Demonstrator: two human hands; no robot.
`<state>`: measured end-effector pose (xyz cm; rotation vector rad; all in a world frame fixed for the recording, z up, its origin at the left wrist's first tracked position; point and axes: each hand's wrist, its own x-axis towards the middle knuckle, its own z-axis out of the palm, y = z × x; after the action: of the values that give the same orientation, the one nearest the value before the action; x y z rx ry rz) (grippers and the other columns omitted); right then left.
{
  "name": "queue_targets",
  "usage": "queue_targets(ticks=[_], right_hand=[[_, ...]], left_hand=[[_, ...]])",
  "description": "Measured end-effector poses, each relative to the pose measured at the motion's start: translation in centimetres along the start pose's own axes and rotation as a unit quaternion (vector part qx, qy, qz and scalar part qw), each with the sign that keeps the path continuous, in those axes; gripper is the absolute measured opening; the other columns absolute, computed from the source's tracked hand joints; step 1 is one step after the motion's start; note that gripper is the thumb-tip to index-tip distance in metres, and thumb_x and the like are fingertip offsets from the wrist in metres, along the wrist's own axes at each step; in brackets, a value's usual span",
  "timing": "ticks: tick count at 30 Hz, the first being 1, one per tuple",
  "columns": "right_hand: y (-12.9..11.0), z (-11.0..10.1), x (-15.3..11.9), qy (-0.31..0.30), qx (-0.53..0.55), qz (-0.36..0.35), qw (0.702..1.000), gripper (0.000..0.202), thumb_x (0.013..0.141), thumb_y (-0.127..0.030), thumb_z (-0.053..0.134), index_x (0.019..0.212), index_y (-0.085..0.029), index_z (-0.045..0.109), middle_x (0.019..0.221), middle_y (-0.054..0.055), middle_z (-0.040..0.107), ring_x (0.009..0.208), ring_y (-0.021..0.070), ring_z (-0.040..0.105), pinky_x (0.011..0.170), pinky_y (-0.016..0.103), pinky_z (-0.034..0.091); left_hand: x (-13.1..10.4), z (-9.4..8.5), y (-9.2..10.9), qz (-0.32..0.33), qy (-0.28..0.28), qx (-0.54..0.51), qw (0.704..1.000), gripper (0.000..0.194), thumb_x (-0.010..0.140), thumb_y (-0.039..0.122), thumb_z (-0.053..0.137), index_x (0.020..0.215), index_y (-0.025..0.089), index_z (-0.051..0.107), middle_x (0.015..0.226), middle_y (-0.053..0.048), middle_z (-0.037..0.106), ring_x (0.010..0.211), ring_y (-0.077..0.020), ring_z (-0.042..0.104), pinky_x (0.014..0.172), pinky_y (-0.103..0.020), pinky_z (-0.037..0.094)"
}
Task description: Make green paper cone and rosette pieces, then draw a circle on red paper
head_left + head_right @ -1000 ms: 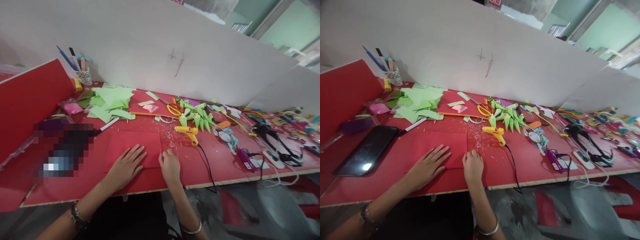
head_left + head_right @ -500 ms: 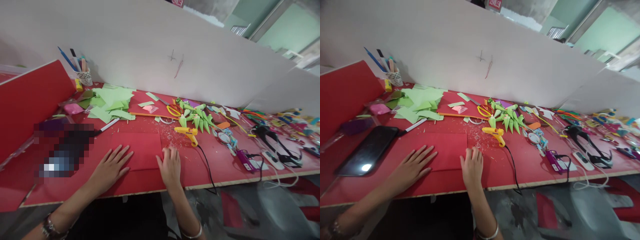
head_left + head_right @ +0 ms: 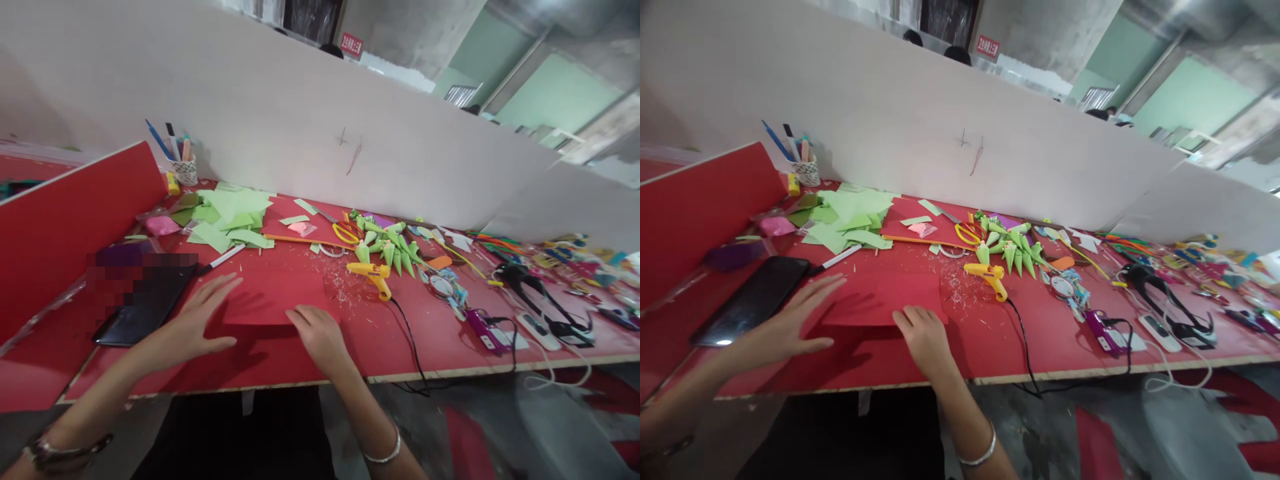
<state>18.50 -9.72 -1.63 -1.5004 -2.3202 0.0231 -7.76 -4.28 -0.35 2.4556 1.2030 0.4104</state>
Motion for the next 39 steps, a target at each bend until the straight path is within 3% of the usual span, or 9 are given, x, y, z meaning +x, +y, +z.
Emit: queue_targets(ticks=[5,9,13,15,18,22,27,33,39], right_hand=[[0.8,-4.0,0.5,0.205,0.296,0.172,0.917,0.021,0.086,-0.023,0.043,0.095,-0.017,0.062,0.091,0.006,0.065,0.085,0.0168,0.059,0.077,0.028,0.046],[-0.2,-3.8,1.2,0.149,0.566,0.229,0.777,0.023,0.082,-0.033,0.049,0.096,-0.02,0.06,0.089,0.004,0.066,0.075,0.0153,0.061,0.066,0.026,0.048],[-0.6,-2.0,0.8,0.09,0.671,0.256,0.69,0.029,0.078,-0.036,0.053,0.102,-0.021,0.06,0.093,0.005,0.067,0.076,0.0166,0.063,0.069,0.029,0.049],[-0.5,-1.7,0.5,0.07,0.68,0.26,0.682,0.03,0.075,-0.033,0.057,0.102,-0.021,0.061,0.095,0.005,0.067,0.081,0.0176,0.062,0.074,0.031,0.049],[0.1,-2.2,0.5,0.078,0.676,0.243,0.691,0.031,0.073,-0.031,0.059,0.102,-0.02,0.06,0.098,0.005,0.066,0.087,0.0179,0.061,0.078,0.032,0.047],[0.7,-2.9,1.7,0.157,0.62,0.284,0.715,0.027,0.076,-0.042,0.054,0.086,-0.019,0.063,0.08,0.004,0.065,0.076,0.0163,0.059,0.066,0.026,0.047],[0.8,-2.5,2.9,0.176,0.588,0.316,0.724,0.031,0.075,-0.045,0.055,0.065,-0.016,0.056,0.057,-0.003,0.054,0.052,0.0101,0.048,0.049,0.021,0.038],[0.3,-2.2,2.7,0.192,0.583,0.323,0.721,0.032,0.075,-0.044,0.056,0.063,-0.015,0.056,0.059,-0.002,0.052,0.051,0.0086,0.044,0.048,0.02,0.035],[0.4,-2.3,2.4,0.223,0.542,0.337,0.737,0.037,0.075,-0.05,0.052,0.063,-0.015,0.055,0.051,-0.004,0.044,0.047,0.0081,0.038,0.044,0.02,0.029]], left_hand=[[0.6,-1.9,0.6,-0.056,0.141,-0.104,0.983,0.086,0.075,0.059,0.048,0.141,0.025,0.005,0.148,-0.009,0.017,0.133,-0.0286,0.021,0.106,-0.043,0.027],[2.4,-1.9,3.0,-0.118,0.141,-0.27,0.945,0.085,0.069,0.064,0.05,0.137,0.021,0.024,0.132,-0.014,0.045,0.118,-0.0307,0.045,0.094,-0.043,0.042],[3.1,-2.3,5.8,-0.254,0.027,-0.446,0.858,0.058,0.069,0.064,0.049,0.102,0.017,0.057,0.093,-0.01,0.068,0.083,-0.0263,0.064,0.069,-0.037,0.053],[3.2,-2.4,6.7,-0.286,-0.012,-0.456,0.842,0.051,0.068,0.064,0.051,0.088,0.017,0.058,0.079,-0.006,0.068,0.074,-0.0231,0.064,0.062,-0.033,0.053],[3.3,-2.2,7.1,-0.313,-0.002,-0.355,0.881,0.048,0.065,0.064,0.052,0.072,0.017,0.056,0.063,-0.003,0.063,0.063,-0.0204,0.061,0.05,-0.028,0.047],[3.1,-1.8,6.8,-0.216,-0.023,-0.282,0.934,0.039,0.066,0.057,0.052,0.065,0.017,0.056,0.058,0.0,0.057,0.063,-0.0189,0.057,0.049,-0.025,0.043],[2.8,-1.6,6.8,-0.143,-0.056,-0.304,0.94,0.035,0.069,0.052,0.05,0.066,0.018,0.057,0.061,0.0,0.057,0.067,-0.0177,0.055,0.054,-0.024,0.043],[2.8,-1.2,7.1,-0.285,0.019,-0.232,0.93,0.045,0.059,0.063,0.054,0.052,0.02,0.041,0.047,0.004,0.038,0.047,-0.0134,0.042,0.041,-0.024,0.03],[3.2,-1.3,8.0,-0.317,0.012,-0.236,0.919,0.052,0.057,0.069,0.051,0.05,0.021,0.032,0.046,0.006,0.029,0.045,-0.0108,0.035,0.04,-0.023,0.024]])
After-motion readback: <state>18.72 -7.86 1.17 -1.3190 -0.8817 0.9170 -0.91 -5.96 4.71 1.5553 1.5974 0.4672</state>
